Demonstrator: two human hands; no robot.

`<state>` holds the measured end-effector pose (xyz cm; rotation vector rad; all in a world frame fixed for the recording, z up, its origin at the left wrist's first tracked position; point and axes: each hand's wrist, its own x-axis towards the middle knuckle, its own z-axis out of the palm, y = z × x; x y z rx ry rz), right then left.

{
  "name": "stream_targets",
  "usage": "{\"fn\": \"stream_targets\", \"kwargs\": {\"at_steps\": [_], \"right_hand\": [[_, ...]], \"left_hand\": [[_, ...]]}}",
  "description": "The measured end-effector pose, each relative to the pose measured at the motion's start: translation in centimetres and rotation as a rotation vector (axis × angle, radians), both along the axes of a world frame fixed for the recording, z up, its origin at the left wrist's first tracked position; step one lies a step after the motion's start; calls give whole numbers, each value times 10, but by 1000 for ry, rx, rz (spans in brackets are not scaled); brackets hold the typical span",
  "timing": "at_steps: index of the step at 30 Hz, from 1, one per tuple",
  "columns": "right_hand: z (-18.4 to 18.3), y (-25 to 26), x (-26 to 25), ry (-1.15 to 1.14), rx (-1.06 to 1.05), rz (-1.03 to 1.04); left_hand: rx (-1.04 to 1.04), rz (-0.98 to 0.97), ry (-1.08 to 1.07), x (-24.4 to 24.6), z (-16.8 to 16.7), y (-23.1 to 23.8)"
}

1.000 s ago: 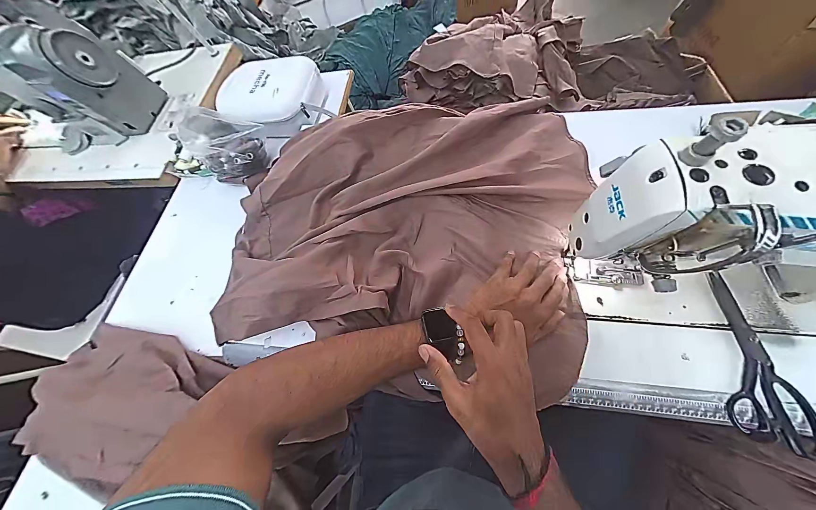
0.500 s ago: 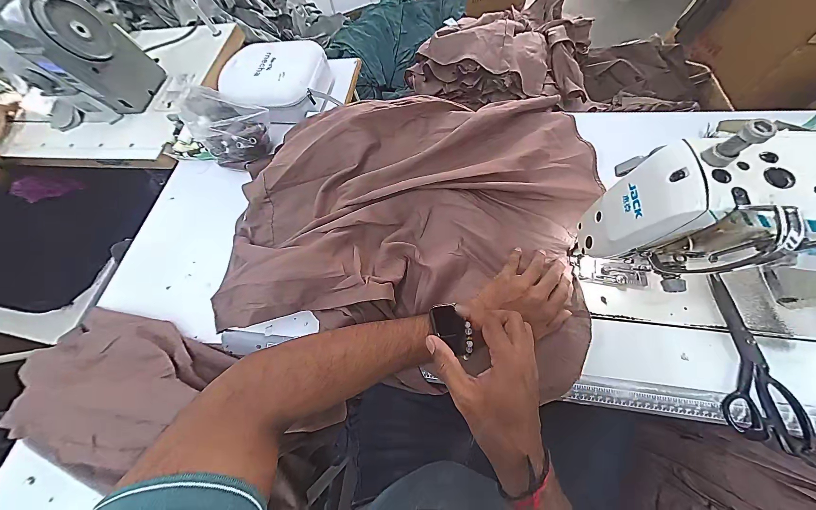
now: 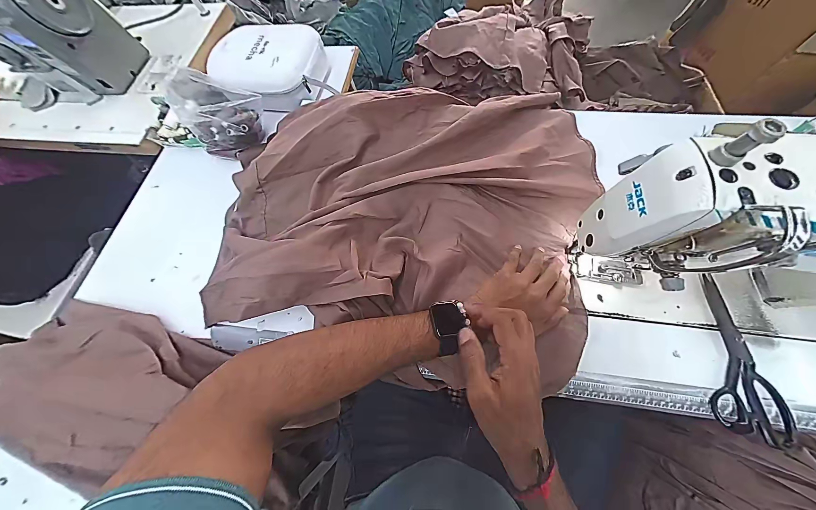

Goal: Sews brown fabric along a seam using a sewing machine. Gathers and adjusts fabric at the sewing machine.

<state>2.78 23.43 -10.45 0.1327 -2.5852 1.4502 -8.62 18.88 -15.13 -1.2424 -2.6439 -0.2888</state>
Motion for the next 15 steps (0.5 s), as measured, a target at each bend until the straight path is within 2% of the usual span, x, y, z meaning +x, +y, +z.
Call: {"fn": "stream_targets", "kwargs": {"at_steps": [4,10,15], "right_hand": [[-6,12,-1,-8,-83,-3],[-9,4,-1,157,152,-109],[-4,0,4,70,102,-156]], "left_hand": [[-8,-8,-6,0,3,0],[-5,-5,-28,1,4,2],[-12,20,84,1,-1,5]]}}
